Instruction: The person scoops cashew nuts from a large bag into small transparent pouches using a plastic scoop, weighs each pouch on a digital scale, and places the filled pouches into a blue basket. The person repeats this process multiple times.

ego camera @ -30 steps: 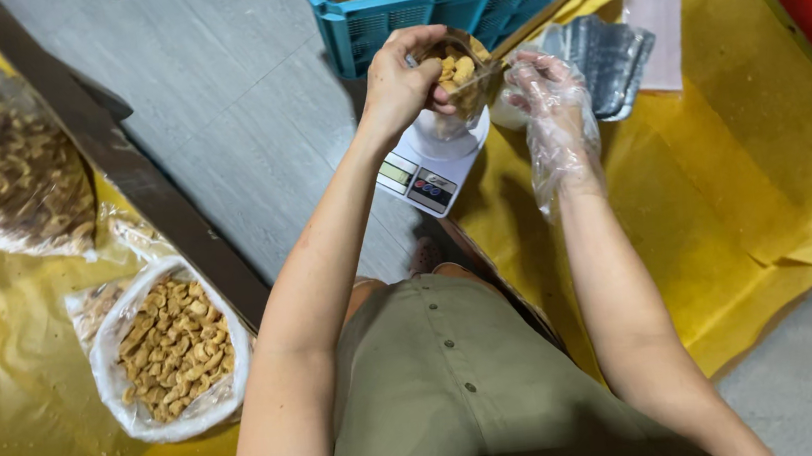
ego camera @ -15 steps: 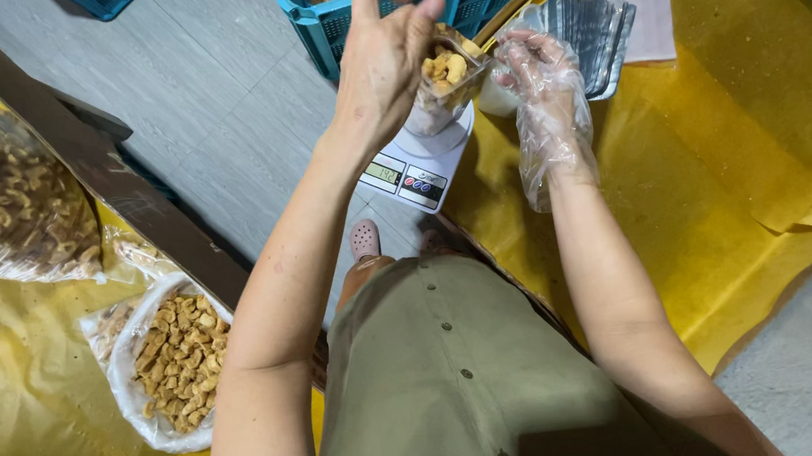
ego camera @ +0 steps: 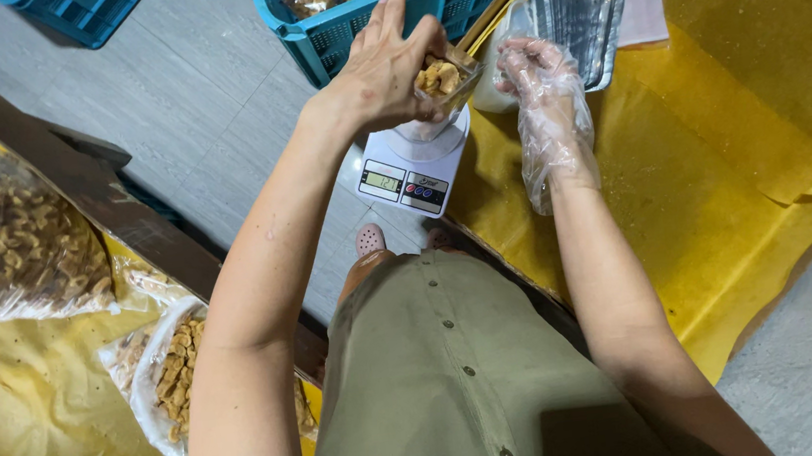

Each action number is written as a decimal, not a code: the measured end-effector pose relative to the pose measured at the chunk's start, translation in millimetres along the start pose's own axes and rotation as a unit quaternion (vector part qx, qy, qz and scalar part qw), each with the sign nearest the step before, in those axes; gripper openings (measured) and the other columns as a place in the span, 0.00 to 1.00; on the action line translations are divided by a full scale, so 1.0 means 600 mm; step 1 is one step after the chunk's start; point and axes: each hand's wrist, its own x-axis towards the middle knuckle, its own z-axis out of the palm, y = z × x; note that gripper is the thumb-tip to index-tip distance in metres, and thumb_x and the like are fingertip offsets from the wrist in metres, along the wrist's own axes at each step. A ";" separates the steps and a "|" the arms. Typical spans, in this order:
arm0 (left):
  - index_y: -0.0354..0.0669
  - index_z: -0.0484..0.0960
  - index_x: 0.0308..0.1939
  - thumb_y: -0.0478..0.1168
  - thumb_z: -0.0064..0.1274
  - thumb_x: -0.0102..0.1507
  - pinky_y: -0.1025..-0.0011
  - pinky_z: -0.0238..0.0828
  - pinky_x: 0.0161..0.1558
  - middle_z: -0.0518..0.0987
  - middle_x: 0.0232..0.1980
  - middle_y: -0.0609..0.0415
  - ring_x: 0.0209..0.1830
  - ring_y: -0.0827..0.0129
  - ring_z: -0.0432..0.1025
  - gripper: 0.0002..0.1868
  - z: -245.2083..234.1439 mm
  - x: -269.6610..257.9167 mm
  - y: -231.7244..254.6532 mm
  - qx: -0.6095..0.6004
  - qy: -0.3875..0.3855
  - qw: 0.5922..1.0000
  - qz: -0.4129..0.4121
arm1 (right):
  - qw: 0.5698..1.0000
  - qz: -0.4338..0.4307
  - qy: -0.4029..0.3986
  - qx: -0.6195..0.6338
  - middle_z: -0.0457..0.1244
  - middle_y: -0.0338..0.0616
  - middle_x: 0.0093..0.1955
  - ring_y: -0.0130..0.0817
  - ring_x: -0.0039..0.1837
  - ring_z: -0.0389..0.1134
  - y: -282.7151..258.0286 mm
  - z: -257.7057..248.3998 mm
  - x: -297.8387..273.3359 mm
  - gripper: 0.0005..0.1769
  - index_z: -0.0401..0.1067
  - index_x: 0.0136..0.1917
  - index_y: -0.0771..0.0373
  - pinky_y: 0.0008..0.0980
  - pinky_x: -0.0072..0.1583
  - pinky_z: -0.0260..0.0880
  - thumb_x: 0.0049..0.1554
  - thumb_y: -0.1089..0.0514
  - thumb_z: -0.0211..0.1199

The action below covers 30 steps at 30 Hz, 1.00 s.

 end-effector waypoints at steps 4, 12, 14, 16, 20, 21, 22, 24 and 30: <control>0.47 0.74 0.47 0.50 0.76 0.49 0.44 0.51 0.70 0.41 0.81 0.32 0.77 0.29 0.45 0.30 0.012 0.002 -0.010 -0.005 -0.035 0.999 0.020 | 0.997 0.041 -0.010 -0.066 0.70 0.42 0.58 0.28 0.56 0.72 -0.007 -0.004 -0.009 0.14 0.72 0.59 0.64 0.26 0.57 0.77 0.63 0.56 0.63; 0.44 0.81 0.50 0.43 0.60 0.66 0.64 0.79 0.48 0.86 0.45 0.47 0.43 0.67 0.81 0.12 0.022 0.004 -0.065 -0.216 0.103 0.971 -0.003 | 0.992 0.110 -0.058 0.021 0.68 0.45 0.52 0.27 0.51 0.70 0.083 -0.032 -0.007 0.16 0.71 0.60 0.63 0.25 0.52 0.75 0.63 0.54 0.64; 0.38 0.79 0.42 0.43 0.60 0.69 0.69 0.78 0.41 0.86 0.40 0.49 0.39 0.72 0.81 0.11 0.002 0.001 -0.093 -0.245 0.143 0.958 -0.053 | 0.979 0.150 -0.134 0.026 0.68 0.49 0.49 0.33 0.49 0.69 0.104 -0.045 -0.017 0.18 0.73 0.59 0.67 0.28 0.51 0.75 0.64 0.51 0.64; 0.37 0.76 0.39 0.42 0.60 0.70 0.72 0.80 0.40 0.84 0.38 0.54 0.39 0.75 0.79 0.13 -0.019 -0.007 -0.115 -0.313 0.176 0.932 -0.054 | 0.962 0.201 -0.166 0.080 0.69 0.53 0.49 0.39 0.50 0.70 0.123 -0.037 -0.020 0.21 0.73 0.59 0.71 0.32 0.52 0.76 0.64 0.50 0.65; 0.38 0.73 0.38 0.40 0.60 0.72 0.76 0.77 0.38 0.81 0.36 0.59 0.37 0.79 0.75 0.13 -0.059 -0.040 -0.148 -0.315 0.233 0.919 -0.050 | 0.916 0.282 -0.113 0.261 0.68 0.58 0.56 0.48 0.57 0.72 0.153 0.019 -0.016 0.27 0.68 0.64 0.69 0.43 0.58 0.79 0.57 0.53 0.67; 0.38 0.73 0.38 0.39 0.60 0.72 0.76 0.77 0.37 0.80 0.35 0.59 0.37 0.79 0.74 0.13 -0.067 -0.053 -0.153 -0.308 0.254 0.915 -0.058 | 0.904 0.292 -0.094 0.299 0.67 0.57 0.59 0.49 0.59 0.72 0.156 0.033 -0.015 0.28 0.67 0.65 0.67 0.45 0.60 0.79 0.55 0.54 0.67; 0.38 0.73 0.38 0.39 0.61 0.72 0.76 0.77 0.37 0.79 0.35 0.59 0.36 0.80 0.73 0.13 -0.077 -0.068 -0.158 -0.299 0.277 0.911 -0.066 | 0.891 0.285 -0.103 0.337 0.66 0.55 0.61 0.48 0.61 0.71 0.158 0.048 -0.014 0.29 0.66 0.67 0.66 0.45 0.61 0.79 0.56 0.54 0.67; 0.39 0.72 0.38 0.39 0.61 0.71 0.76 0.76 0.37 0.78 0.35 0.59 0.36 0.79 0.73 0.14 -0.086 -0.098 -0.157 -0.321 0.305 0.893 -0.077 | 0.862 0.272 -0.123 0.410 0.63 0.52 0.67 0.45 0.66 0.68 0.160 0.078 -0.013 0.31 0.64 0.71 0.63 0.46 0.64 0.77 0.57 0.54 0.66; 0.39 0.70 0.37 0.41 0.60 0.73 0.78 0.68 0.41 0.76 0.35 0.60 0.38 0.79 0.69 0.16 -0.085 -0.225 -0.114 -0.360 0.357 0.856 -0.104 | 0.806 0.322 -0.241 0.435 0.62 0.54 0.71 0.51 0.72 0.63 0.170 0.156 -0.031 0.31 0.62 0.73 0.63 0.54 0.65 0.74 0.62 0.50 0.62</control>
